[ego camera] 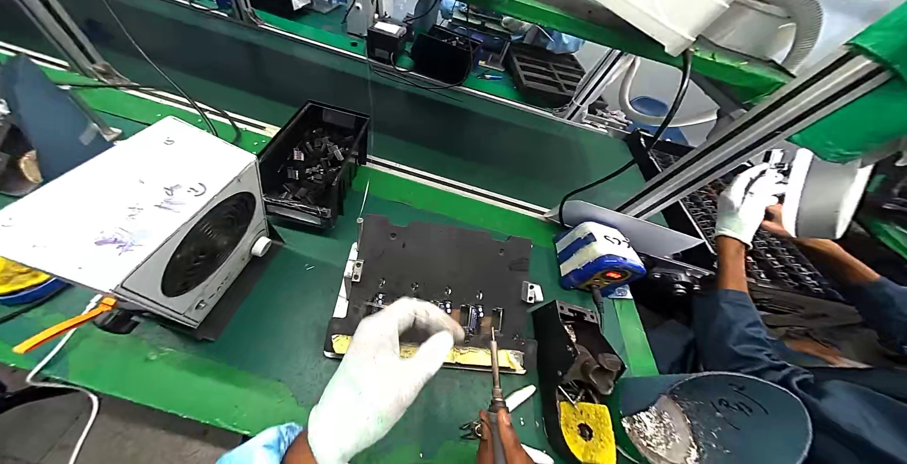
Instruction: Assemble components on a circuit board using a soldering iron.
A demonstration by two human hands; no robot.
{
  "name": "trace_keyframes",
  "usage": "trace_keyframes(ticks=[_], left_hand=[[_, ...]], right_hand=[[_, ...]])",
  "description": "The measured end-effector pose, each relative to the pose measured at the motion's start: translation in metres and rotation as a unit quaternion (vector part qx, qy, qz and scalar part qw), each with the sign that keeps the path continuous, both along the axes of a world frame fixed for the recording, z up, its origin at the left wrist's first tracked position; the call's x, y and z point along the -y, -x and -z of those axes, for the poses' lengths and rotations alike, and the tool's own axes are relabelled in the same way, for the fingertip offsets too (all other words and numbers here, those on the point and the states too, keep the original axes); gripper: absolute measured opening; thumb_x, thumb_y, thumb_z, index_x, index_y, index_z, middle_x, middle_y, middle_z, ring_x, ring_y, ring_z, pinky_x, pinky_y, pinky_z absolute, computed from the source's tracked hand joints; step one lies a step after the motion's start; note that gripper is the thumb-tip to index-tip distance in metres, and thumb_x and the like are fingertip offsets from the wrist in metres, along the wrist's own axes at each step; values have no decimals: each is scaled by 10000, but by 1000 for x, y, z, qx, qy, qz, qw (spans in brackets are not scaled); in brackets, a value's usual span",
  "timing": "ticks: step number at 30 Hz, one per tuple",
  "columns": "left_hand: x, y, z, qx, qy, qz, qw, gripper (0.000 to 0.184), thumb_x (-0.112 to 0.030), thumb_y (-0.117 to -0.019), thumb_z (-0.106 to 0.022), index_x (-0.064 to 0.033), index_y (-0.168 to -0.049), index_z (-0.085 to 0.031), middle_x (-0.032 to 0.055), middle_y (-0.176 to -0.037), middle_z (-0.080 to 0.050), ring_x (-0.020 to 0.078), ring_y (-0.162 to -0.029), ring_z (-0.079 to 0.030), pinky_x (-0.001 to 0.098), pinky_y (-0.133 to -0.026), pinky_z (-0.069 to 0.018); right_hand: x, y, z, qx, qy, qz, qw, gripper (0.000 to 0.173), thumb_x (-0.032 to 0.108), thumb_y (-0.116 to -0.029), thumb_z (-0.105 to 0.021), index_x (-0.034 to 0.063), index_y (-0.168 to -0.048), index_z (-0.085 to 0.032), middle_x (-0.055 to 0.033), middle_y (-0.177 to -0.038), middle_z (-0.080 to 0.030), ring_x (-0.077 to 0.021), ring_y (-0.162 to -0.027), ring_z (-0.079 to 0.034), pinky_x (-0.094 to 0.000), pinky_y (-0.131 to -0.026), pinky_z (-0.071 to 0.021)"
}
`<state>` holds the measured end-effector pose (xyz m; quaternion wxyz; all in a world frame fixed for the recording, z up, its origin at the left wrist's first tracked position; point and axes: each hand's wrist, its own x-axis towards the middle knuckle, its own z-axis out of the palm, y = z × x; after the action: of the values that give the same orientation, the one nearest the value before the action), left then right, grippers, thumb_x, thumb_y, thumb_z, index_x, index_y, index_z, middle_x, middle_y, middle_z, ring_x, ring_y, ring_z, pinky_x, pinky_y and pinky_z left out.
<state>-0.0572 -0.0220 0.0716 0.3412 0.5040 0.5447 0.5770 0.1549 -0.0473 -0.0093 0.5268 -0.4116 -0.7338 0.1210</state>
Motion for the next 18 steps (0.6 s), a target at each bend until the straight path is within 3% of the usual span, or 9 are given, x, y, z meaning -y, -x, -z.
trace_keyframes(ticks=[2, 6, 9, 18], left_hand=[[-21, 4, -7, -40, -6, -20, 999, 161, -273, -997, -600, -210, -1054, -736, -91, -1039, -759, 85, -967, -717, 324, -826, -620], [-60, 9, -5, -130, -53, -47, 989, 133, -257, -983, -622, -226, -1032, -741, -127, -1004, -747, 37, -961, -700, 281, -848, -610], [-77, 9, 1, -165, -67, -58, 982, 119, -281, -971, -653, -227, -1030, -742, -129, -983, -731, 26, -967, -687, 278, -867, -603], [-84, 5, 5, -105, -63, -81, 989, 155, -249, -977, -665, -196, -1105, -734, -103, -1027, -759, 53, -966, -714, 290, -865, -620]], right_hand=[[1, -1, 1, -2, 16, -9, 1000, 263, 33, -938, -649, -101, -1154, -714, -179, -966, -764, -178, -843, -758, -308, -766, -639], [1, -2, 2, 22, 35, -14, 999, 349, 152, -1000, -580, -111, -1207, -681, -152, -923, -763, -167, -780, -749, -324, -701, -633], [-2, 4, 1, 38, 31, 23, 999, 328, 159, -981, -622, -90, -1179, -702, -142, -890, -751, -159, -750, -726, -298, -685, -616], [-15, 9, 4, 37, 24, 19, 999, 269, 134, -938, -677, -34, -1133, -759, -117, -863, -737, -121, -757, -705, -238, -703, -597]])
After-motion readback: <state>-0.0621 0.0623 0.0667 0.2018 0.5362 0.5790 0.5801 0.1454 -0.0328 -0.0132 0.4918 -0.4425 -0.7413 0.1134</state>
